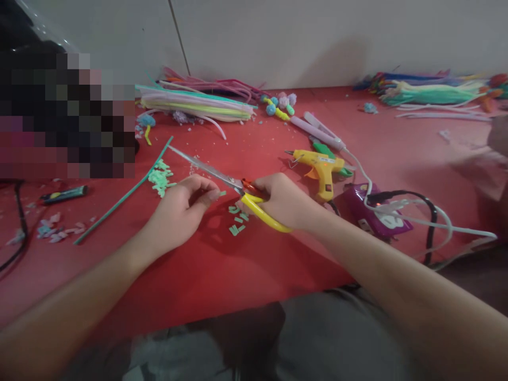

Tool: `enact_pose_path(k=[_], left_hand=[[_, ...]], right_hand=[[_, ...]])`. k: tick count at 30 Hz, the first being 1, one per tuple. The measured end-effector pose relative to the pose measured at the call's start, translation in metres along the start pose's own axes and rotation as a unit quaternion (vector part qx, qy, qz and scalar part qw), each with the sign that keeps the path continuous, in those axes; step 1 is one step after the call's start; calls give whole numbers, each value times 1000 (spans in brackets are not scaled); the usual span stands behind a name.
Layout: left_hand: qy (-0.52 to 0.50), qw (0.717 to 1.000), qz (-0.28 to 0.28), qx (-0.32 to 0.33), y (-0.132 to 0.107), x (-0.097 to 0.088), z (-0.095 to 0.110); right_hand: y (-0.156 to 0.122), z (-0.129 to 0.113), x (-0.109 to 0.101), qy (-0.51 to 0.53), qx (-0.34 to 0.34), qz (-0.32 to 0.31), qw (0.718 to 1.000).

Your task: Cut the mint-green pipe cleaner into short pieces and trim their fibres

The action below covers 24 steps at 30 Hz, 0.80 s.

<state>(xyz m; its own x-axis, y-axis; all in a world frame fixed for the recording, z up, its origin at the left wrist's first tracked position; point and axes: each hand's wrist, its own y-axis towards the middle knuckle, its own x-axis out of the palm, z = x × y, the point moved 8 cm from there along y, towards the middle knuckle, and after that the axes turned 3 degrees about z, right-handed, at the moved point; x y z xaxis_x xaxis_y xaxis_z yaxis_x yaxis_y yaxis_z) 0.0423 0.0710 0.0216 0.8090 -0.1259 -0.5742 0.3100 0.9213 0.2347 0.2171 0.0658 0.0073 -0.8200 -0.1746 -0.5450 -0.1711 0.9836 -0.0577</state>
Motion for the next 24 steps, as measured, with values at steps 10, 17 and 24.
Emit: enact_pose_path(k=[10, 17, 24], left_hand=[[13, 998, -35, 54, -8, 11, 12], [13, 997, -2, 71, -4, -4, 15], [-2, 996, -18, 91, -6, -3, 19]], right_hand=[[-7, -12, 9, 49, 20, -43, 998], [-8, -18, 11, 87, 10, -34, 996], [-8, -17, 10, 149, 20, -29, 988]])
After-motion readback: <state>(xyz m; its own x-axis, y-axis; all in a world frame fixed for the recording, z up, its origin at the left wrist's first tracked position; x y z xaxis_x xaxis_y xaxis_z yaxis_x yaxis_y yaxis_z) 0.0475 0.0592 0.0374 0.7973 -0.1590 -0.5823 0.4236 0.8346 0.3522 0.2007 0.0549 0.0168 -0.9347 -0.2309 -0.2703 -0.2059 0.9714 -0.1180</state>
